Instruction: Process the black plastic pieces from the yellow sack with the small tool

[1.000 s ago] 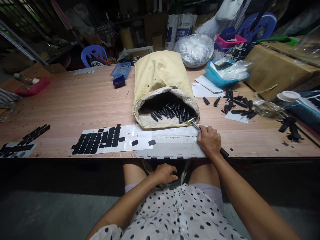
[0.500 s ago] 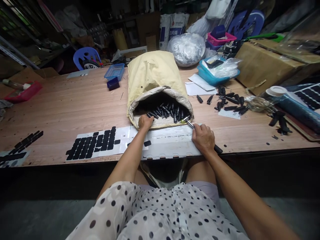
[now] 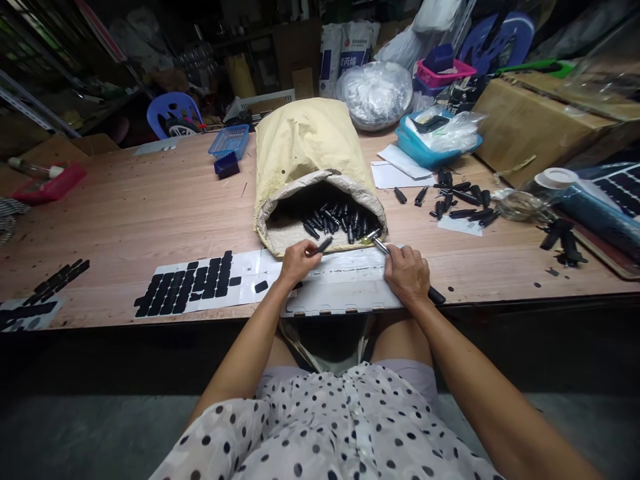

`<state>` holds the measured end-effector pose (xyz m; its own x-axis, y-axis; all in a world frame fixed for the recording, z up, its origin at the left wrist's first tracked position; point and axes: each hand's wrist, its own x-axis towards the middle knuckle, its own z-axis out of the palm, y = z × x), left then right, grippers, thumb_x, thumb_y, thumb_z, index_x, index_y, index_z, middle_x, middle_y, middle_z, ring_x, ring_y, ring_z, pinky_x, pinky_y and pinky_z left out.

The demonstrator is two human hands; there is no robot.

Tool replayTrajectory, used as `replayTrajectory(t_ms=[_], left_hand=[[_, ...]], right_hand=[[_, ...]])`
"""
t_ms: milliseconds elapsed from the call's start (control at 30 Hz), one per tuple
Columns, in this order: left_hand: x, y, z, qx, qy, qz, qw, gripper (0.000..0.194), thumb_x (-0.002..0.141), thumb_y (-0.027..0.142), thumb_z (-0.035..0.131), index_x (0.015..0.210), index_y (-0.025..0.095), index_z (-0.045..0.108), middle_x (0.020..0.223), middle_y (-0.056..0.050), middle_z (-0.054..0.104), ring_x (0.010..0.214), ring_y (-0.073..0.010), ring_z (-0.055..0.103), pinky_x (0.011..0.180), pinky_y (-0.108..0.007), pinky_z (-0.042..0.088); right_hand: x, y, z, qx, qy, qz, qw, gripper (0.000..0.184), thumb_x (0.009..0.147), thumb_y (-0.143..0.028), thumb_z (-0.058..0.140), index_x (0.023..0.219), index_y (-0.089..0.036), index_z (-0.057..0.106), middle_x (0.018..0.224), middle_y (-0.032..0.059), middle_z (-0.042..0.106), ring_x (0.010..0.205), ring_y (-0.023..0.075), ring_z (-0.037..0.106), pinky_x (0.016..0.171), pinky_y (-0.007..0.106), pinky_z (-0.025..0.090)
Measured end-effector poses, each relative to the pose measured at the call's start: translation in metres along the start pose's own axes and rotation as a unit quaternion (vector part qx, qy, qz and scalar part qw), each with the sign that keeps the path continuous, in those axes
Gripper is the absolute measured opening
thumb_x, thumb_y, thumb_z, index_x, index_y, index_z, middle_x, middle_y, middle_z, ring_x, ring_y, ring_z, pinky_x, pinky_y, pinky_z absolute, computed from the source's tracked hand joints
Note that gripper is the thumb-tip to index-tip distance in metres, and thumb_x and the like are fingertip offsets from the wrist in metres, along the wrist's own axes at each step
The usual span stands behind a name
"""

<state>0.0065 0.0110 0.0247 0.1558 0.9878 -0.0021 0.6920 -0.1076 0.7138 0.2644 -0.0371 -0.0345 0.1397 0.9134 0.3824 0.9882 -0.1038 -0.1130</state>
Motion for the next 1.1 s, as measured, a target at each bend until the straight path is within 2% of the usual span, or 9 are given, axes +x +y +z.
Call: replayTrajectory(t_ms=[100, 167, 300, 433, 567, 700, 900, 1000, 1100], left_hand=[[-0.023, -0.005, 0.01, 0.015, -0.074, 0.078, 0.994, 0.01, 0.076, 0.022, 0.067, 0.085, 0.019, 0.07, 0.083, -0.001, 0.071, 0.075, -0.0158, 0.06, 0.073, -0.028, 0.048], [-0.032, -0.009, 0.016, 0.043, -0.09, 0.096, 0.99, 0.01, 0.075, 0.02, 0.067, 0.084, 0.02, 0.07, 0.083, -0.002, 0.069, 0.08, -0.0178, 0.061, 0.079, -0.031, 0.049], [-0.036, -0.013, 0.025, 0.058, -0.081, 0.107, 0.989, 0.017, 0.074, 0.017, 0.065, 0.09, 0.021, 0.07, 0.088, -0.003, 0.068, 0.087, -0.0202, 0.06, 0.086, -0.034, 0.048], [-0.036, -0.013, 0.034, 0.072, -0.058, 0.106, 0.99, 0.024, 0.072, 0.022, 0.072, 0.096, 0.023, 0.07, 0.094, -0.003, 0.066, 0.094, -0.023, 0.058, 0.089, -0.037, 0.046], [-0.035, -0.013, 0.04, 0.082, -0.056, 0.097, 0.99, 0.02, 0.075, 0.032, 0.077, 0.094, 0.024, 0.072, 0.096, -0.003, 0.065, 0.098, -0.0238, 0.057, 0.093, -0.039, 0.043], [-0.035, -0.014, 0.04, 0.08, -0.067, 0.092, 0.99, 0.02, 0.078, 0.032, 0.077, 0.097, 0.024, 0.074, 0.096, -0.003, 0.065, 0.1, -0.024, 0.056, 0.093, -0.038, 0.042], [-0.035, -0.017, 0.044, 0.063, -0.06, 0.094, 0.992, 0.017, 0.081, 0.033, 0.075, 0.097, 0.026, 0.076, 0.093, -0.003, 0.066, 0.098, -0.0229, 0.057, 0.092, -0.038, 0.043], [-0.034, -0.018, 0.046, 0.052, -0.053, 0.096, 0.993, 0.017, 0.082, 0.033, 0.075, 0.097, 0.027, 0.078, 0.092, -0.002, 0.065, 0.096, -0.0219, 0.058, 0.092, -0.038, 0.044], [-0.034, -0.019, 0.047, 0.043, -0.045, 0.101, 0.993, 0.017, 0.082, 0.033, 0.074, 0.098, 0.027, 0.079, 0.091, -0.003, 0.064, 0.094, -0.0208, 0.059, 0.091, -0.038, 0.045]], right_hand=[[0.001, 0.0, 0.0, 0.002, 0.001, -0.002, 1.0, 0.03, 0.091, -0.024, 0.046, 0.114, -0.019, 0.065, 0.088, 0.0099, 0.056, 0.085, 0.0237, 0.044, 0.068, 0.032, 0.025], [0.001, 0.001, -0.001, 0.003, -0.004, -0.001, 1.0, 0.031, 0.091, -0.024, 0.045, 0.115, -0.019, 0.065, 0.089, 0.0102, 0.056, 0.085, 0.0238, 0.044, 0.068, 0.032, 0.025], [0.002, 0.001, -0.001, 0.003, -0.012, 0.002, 1.0, 0.032, 0.093, -0.024, 0.043, 0.115, -0.018, 0.065, 0.091, 0.0108, 0.057, 0.085, 0.024, 0.045, 0.068, 0.032, 0.025], [0.001, 0.003, 0.0, 0.009, -0.006, -0.003, 1.0, 0.031, 0.092, -0.024, 0.046, 0.114, -0.018, 0.065, 0.09, 0.0108, 0.056, 0.085, 0.0238, 0.043, 0.068, 0.032, 0.025], [0.001, 0.004, 0.001, 0.009, 0.0, -0.003, 1.0, 0.032, 0.092, -0.025, 0.045, 0.115, -0.019, 0.066, 0.089, 0.0103, 0.057, 0.084, 0.0235, 0.044, 0.068, 0.032, 0.026], [0.004, 0.008, -0.001, 0.023, -0.014, 0.0, 1.0, 0.033, 0.092, -0.024, 0.044, 0.116, -0.02, 0.067, 0.091, 0.0105, 0.059, 0.084, 0.0234, 0.045, 0.069, 0.032, 0.029], [-0.011, 0.006, -0.017, 0.142, -0.004, 0.011, 0.99, 0.037, 0.092, -0.024, 0.044, 0.122, -0.023, 0.067, 0.092, 0.0098, 0.064, 0.087, 0.0246, 0.054, 0.076, 0.035, 0.042], [-0.032, -0.009, -0.027, 0.25, -0.002, 0.015, 0.968, 0.039, 0.095, -0.029, 0.04, 0.125, -0.024, 0.065, 0.102, 0.0094, 0.068, 0.091, 0.0238, 0.061, 0.083, 0.037, 0.048], [-0.052, -0.027, -0.037, 0.339, -0.035, -0.014, 0.94, 0.038, 0.096, -0.034, 0.042, 0.124, -0.026, 0.066, 0.11, 0.0081, 0.071, 0.094, 0.0223, 0.065, 0.088, 0.038, 0.051]])
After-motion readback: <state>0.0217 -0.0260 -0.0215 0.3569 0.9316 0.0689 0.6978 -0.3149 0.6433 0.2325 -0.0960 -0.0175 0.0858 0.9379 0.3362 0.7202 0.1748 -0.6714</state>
